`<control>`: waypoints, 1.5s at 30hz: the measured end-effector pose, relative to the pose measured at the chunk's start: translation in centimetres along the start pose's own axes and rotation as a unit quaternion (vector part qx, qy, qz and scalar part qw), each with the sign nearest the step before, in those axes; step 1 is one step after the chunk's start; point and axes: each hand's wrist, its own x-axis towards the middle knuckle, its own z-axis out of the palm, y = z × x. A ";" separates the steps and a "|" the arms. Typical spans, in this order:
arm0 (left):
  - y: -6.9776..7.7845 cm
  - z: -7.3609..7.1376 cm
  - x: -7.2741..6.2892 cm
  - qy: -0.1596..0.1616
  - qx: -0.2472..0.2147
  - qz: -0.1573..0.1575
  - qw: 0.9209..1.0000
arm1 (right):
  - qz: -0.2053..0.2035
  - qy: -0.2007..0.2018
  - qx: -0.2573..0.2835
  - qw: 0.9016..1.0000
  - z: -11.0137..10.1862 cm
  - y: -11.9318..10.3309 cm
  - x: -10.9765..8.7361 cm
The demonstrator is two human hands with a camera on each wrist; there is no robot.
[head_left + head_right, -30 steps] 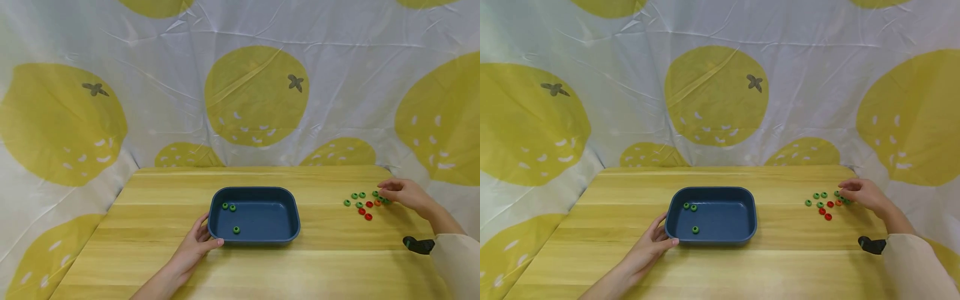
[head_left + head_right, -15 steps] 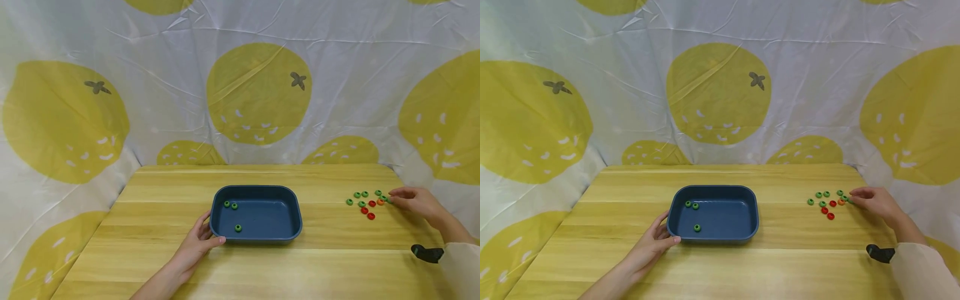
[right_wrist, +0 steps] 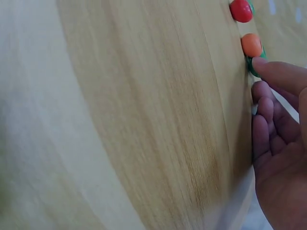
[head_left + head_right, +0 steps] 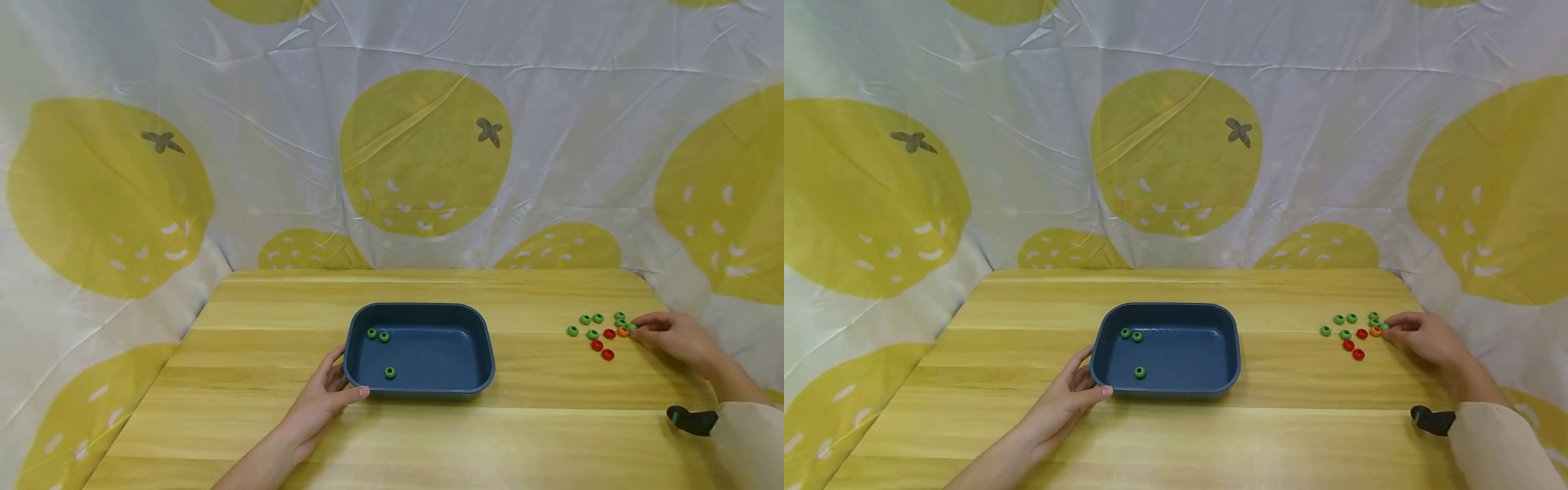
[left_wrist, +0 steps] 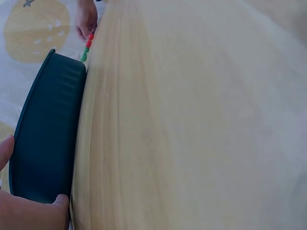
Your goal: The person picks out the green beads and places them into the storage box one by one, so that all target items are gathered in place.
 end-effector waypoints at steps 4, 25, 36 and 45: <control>-0.1 0.0 0.0 0.003 0.003 0.001 1.000 | -0.002 0.007 0.001 1.000 0.3 -0.1 0.0; -0.1 -0.1 0.1 -0.003 0.003 0.000 1.000 | 0.003 -0.015 0.043 0.999 -1.2 -2.0 0.1; -0.2 -0.1 0.0 0.003 -0.005 0.001 1.000 | -0.021 -0.038 0.043 0.998 -0.9 -5.2 1.4; -0.2 -0.2 0.0 0.000 0.000 0.001 1.000 | -0.039 -0.052 0.051 0.997 -0.2 -7.0 2.5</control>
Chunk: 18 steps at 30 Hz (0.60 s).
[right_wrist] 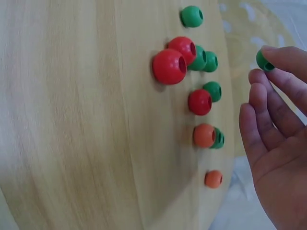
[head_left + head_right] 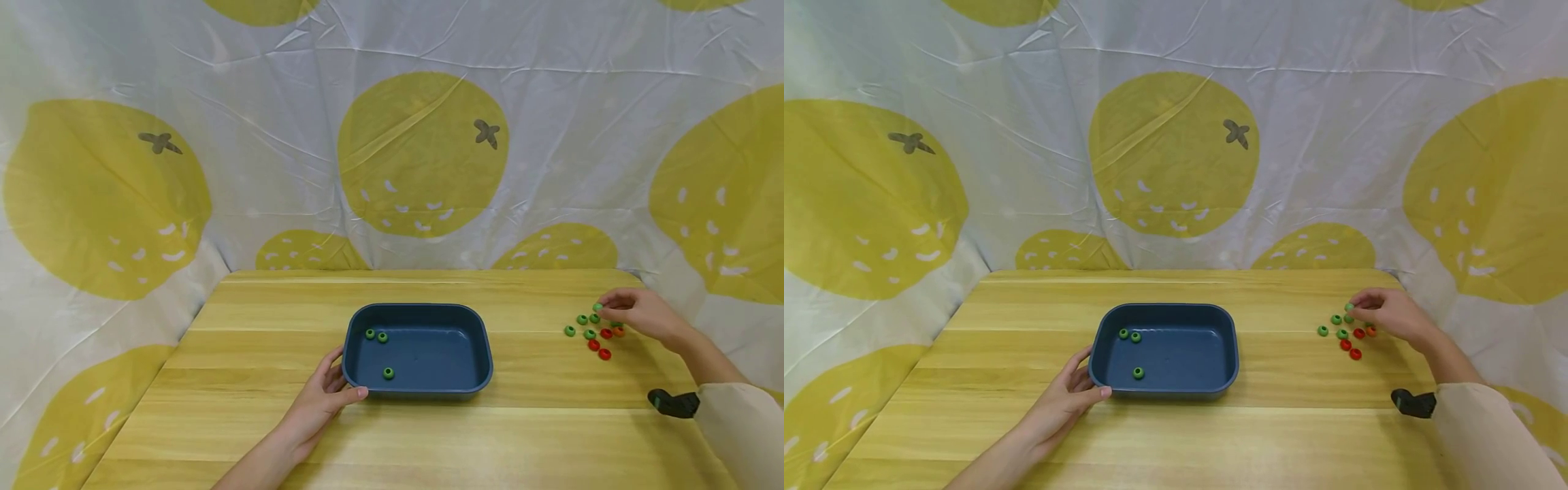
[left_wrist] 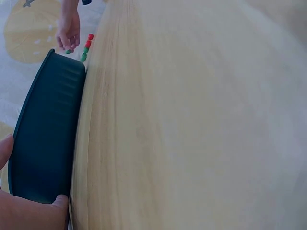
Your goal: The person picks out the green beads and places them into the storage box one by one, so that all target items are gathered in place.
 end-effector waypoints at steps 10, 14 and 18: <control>0.1 0.0 0.0 0.001 0.004 -0.005 1.000 | -0.016 -0.010 0.006 1.000 0.4 -2.1 0.7; 0.2 0.1 0.0 -0.001 0.007 -0.004 1.000 | -0.025 -0.017 0.007 1.000 0.7 -2.9 0.9; 0.2 0.1 0.0 -0.002 0.005 -0.002 1.000 | -0.036 -0.023 0.022 0.999 1.2 -3.8 1.1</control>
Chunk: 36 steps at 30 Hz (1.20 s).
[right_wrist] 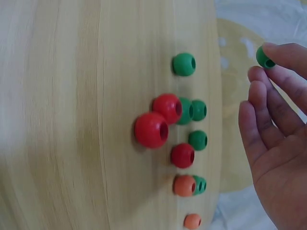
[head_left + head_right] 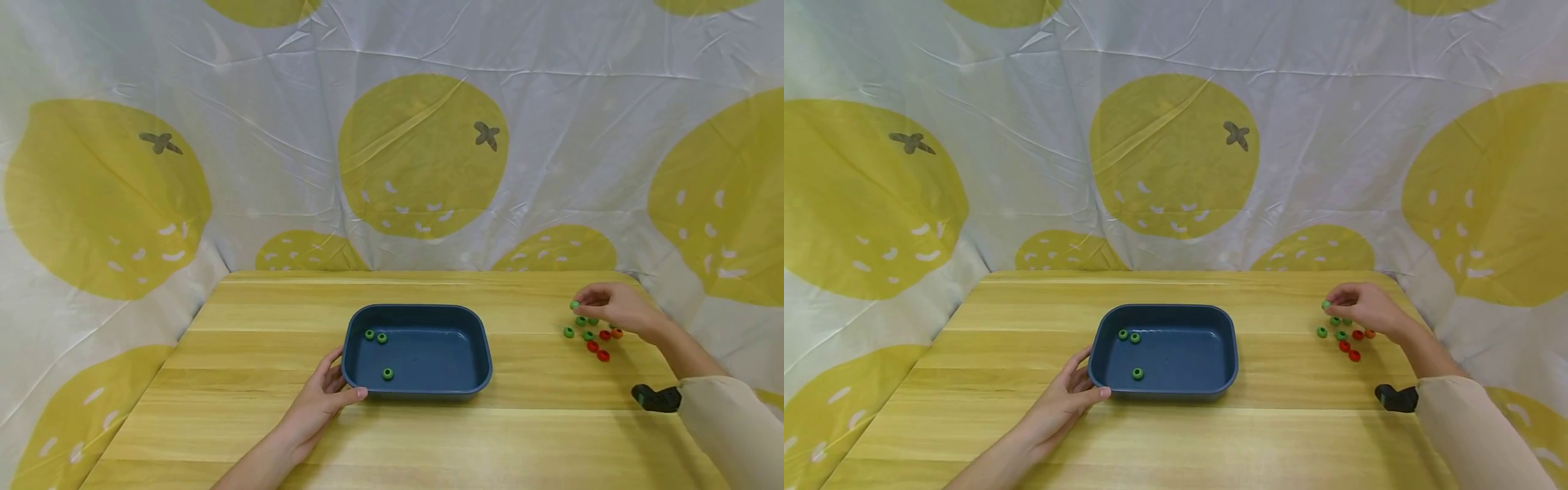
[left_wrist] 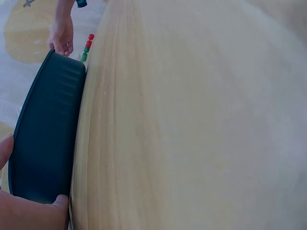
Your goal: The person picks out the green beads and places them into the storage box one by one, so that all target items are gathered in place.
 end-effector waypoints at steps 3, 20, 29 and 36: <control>0.0 -0.1 0.0 0.000 -0.002 0.000 1.000 | -0.006 -0.004 0.003 1.000 0.6 -0.6 0.4; 0.0 0.0 0.0 -0.001 0.001 0.001 1.000 | -0.074 -0.046 0.027 0.996 3.6 -4.5 3.4; -0.1 -0.1 0.5 0.001 0.000 0.000 1.000 | -0.098 -0.077 0.030 0.992 4.8 -6.0 4.8; 0.0 -0.2 0.3 0.001 -0.003 -0.002 1.000 | -0.114 -0.096 0.035 0.988 5.6 -7.7 5.7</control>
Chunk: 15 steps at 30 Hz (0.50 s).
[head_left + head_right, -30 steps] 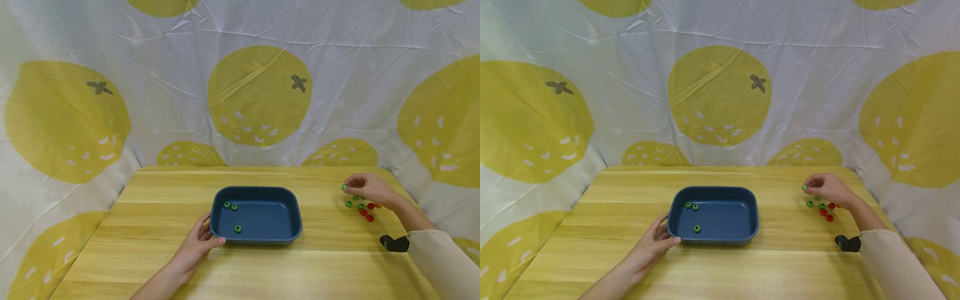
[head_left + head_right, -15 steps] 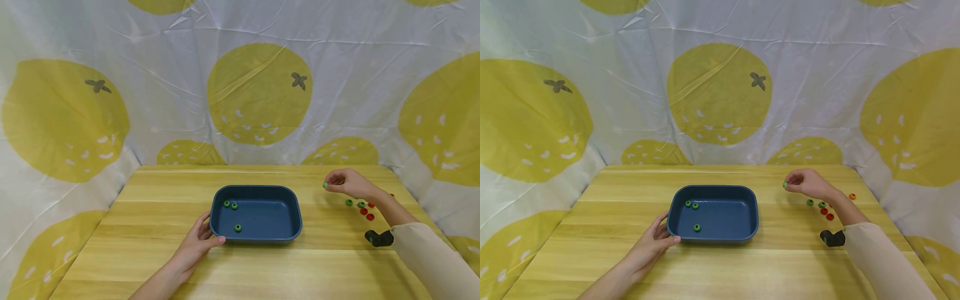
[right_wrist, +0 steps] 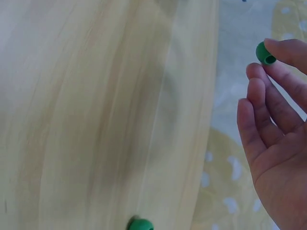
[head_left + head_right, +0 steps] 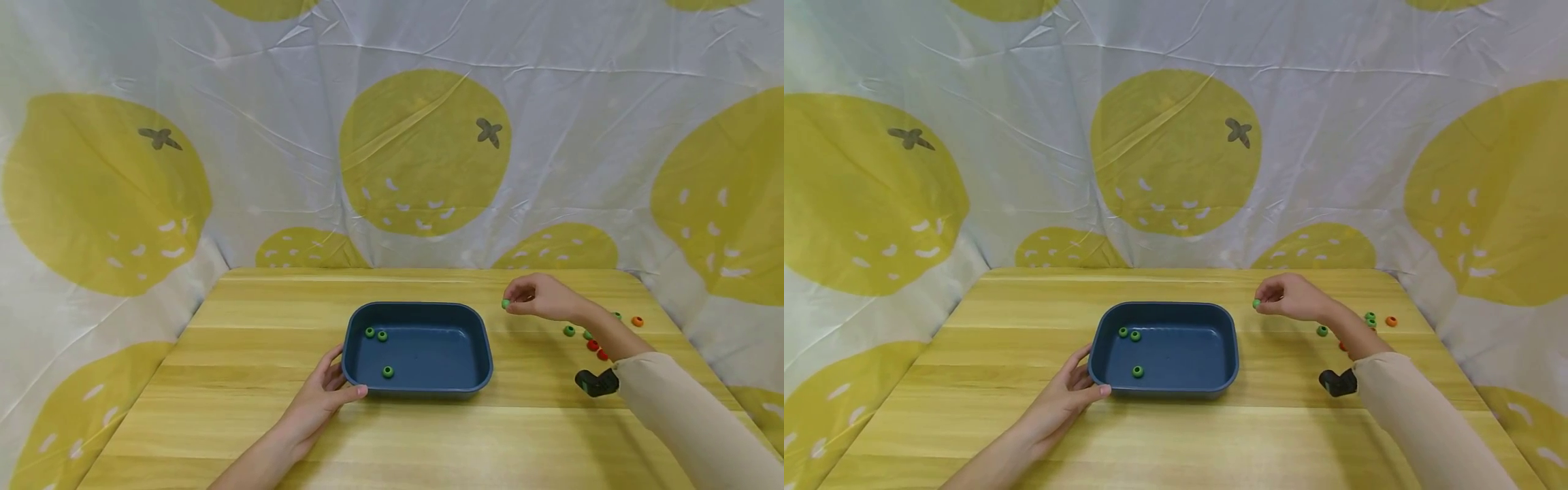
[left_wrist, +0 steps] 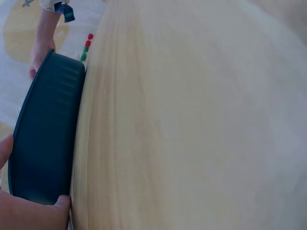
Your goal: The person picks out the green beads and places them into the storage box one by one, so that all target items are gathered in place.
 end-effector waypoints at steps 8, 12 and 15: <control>0.0 0.0 -0.1 0.001 0.004 0.002 1.000 | -0.022 -0.018 -0.009 1.000 0.5 -1.7 1.6; -0.1 -0.1 0.0 0.001 0.003 0.001 1.000 | -0.032 -0.026 -0.013 0.999 0.8 -2.3 2.3; -0.1 -0.1 0.1 0.002 0.001 0.001 1.000 | -0.035 -0.032 -0.018 0.999 0.9 -2.7 2.9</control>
